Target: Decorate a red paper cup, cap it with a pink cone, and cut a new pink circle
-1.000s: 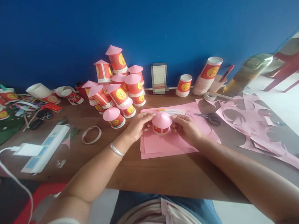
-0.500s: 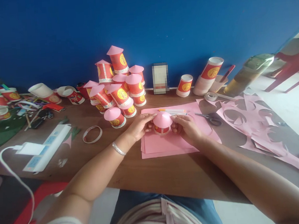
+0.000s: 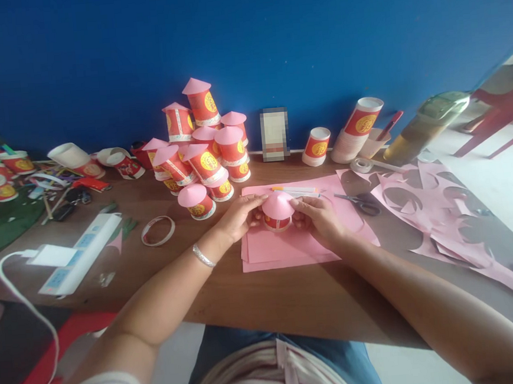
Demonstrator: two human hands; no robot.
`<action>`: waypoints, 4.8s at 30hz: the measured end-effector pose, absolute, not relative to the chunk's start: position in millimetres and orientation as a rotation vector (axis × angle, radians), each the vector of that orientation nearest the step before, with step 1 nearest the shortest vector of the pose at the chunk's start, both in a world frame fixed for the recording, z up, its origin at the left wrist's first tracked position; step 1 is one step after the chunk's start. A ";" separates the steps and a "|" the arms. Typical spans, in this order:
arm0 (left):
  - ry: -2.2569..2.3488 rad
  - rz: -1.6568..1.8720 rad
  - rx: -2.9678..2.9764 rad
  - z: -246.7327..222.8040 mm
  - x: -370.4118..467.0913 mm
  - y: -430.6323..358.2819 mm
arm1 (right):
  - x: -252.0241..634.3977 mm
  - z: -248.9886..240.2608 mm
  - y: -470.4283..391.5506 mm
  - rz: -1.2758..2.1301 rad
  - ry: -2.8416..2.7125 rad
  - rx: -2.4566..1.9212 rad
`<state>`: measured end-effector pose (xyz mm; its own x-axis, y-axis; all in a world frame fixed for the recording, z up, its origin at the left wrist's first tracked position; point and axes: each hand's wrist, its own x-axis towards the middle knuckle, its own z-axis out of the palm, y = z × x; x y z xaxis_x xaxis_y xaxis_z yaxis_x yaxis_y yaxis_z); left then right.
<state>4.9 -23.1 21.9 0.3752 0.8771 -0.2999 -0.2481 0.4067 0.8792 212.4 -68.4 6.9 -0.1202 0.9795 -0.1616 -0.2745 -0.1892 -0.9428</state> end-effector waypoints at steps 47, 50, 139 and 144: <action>1.050 1.163 1.597 22.8 -3.1 -27.5 | 224.8 -6.2 -67.0 0.303 -1.656 -1.171; 1.038 1.229 2.103 22.0 -6.3 -27.9 | 222.9 -7.1 -68.1 0.145 -1.800 -1.126; 0.781 1.162 2.631 18.8 -6.0 -28.5 | 212.4 3.8 -73.9 0.075 -1.888 -1.100; 0.777 1.199 2.633 15.9 -4.0 -30.2 | 212.4 5.4 -76.9 0.092 -1.902 -1.072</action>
